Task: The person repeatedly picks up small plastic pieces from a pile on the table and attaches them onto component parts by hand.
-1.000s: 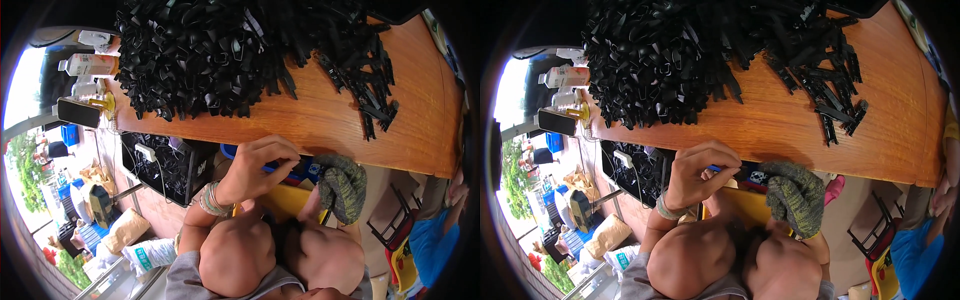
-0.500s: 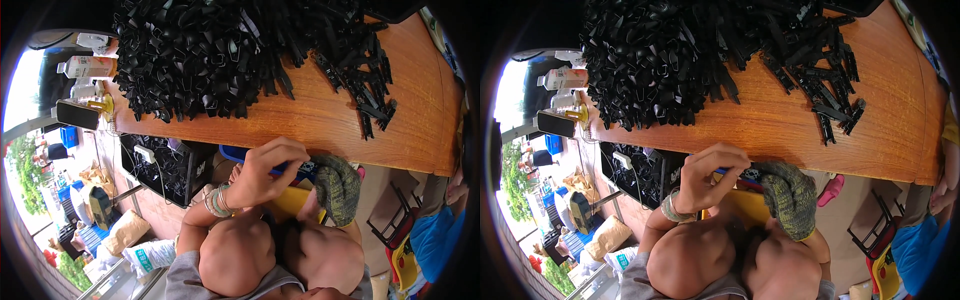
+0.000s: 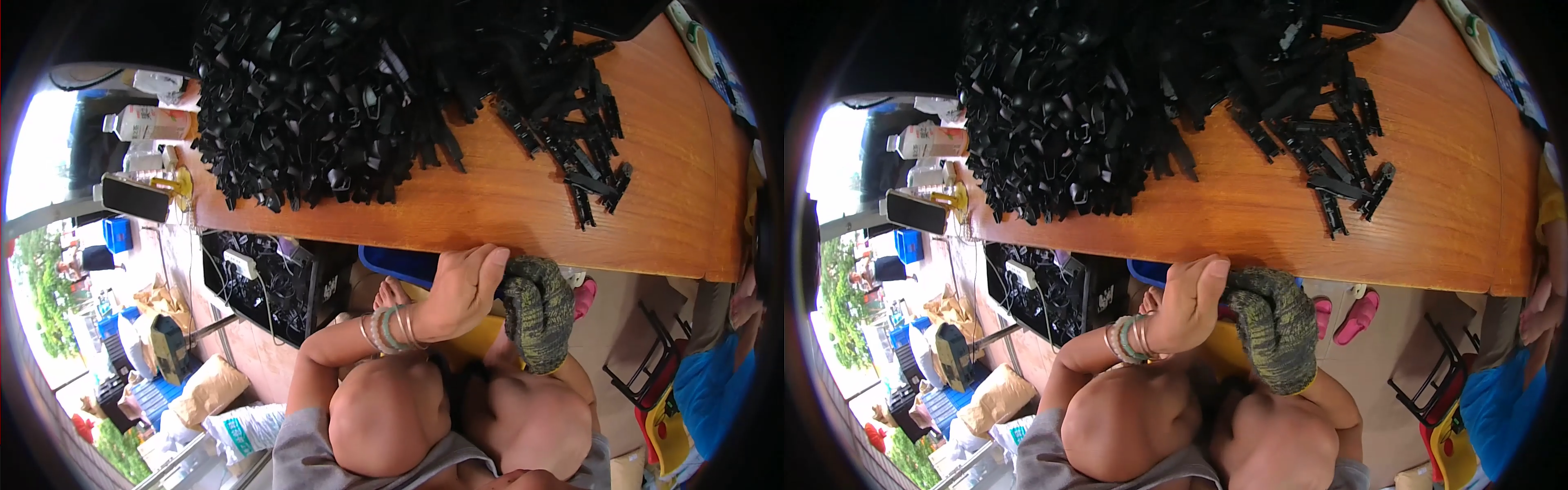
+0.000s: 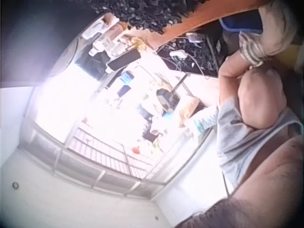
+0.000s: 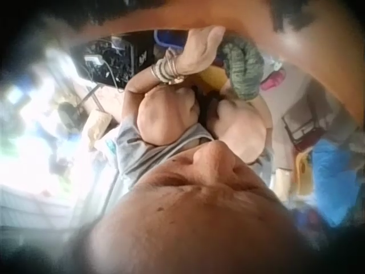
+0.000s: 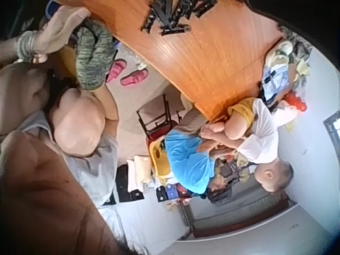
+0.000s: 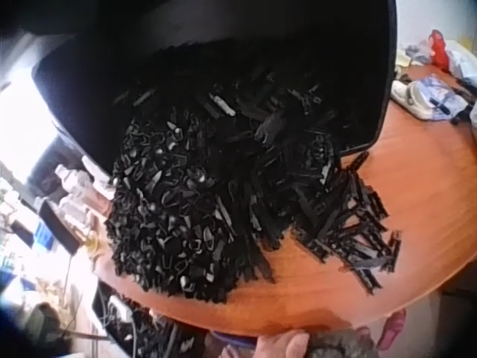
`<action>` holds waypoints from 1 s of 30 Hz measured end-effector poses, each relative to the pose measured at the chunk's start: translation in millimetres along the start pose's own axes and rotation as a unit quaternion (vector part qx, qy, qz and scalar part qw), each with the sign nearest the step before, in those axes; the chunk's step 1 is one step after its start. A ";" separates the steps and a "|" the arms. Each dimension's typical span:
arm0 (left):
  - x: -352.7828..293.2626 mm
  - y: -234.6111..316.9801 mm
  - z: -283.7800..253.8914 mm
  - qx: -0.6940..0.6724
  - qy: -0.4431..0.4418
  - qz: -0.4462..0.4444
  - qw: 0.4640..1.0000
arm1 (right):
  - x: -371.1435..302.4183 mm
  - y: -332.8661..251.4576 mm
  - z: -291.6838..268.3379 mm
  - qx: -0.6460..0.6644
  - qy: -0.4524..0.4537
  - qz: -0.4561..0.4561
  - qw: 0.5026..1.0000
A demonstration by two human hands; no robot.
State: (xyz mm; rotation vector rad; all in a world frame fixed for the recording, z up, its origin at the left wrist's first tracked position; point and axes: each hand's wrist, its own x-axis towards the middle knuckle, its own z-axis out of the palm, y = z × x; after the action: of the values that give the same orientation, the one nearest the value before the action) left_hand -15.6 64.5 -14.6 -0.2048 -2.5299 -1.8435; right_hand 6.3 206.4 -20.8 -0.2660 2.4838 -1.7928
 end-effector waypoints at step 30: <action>5.2 -26.3 -71.7 0.367 0.236 0.024 0.899 | 8.6 -7.5 -13.5 0.361 -0.037 0.313 0.878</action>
State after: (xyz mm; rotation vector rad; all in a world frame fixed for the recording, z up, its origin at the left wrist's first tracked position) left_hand -28.8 -10.9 -16.8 0.1693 -2.5835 -0.6814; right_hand -3.5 215.2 -9.0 0.4494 1.4116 -2.1241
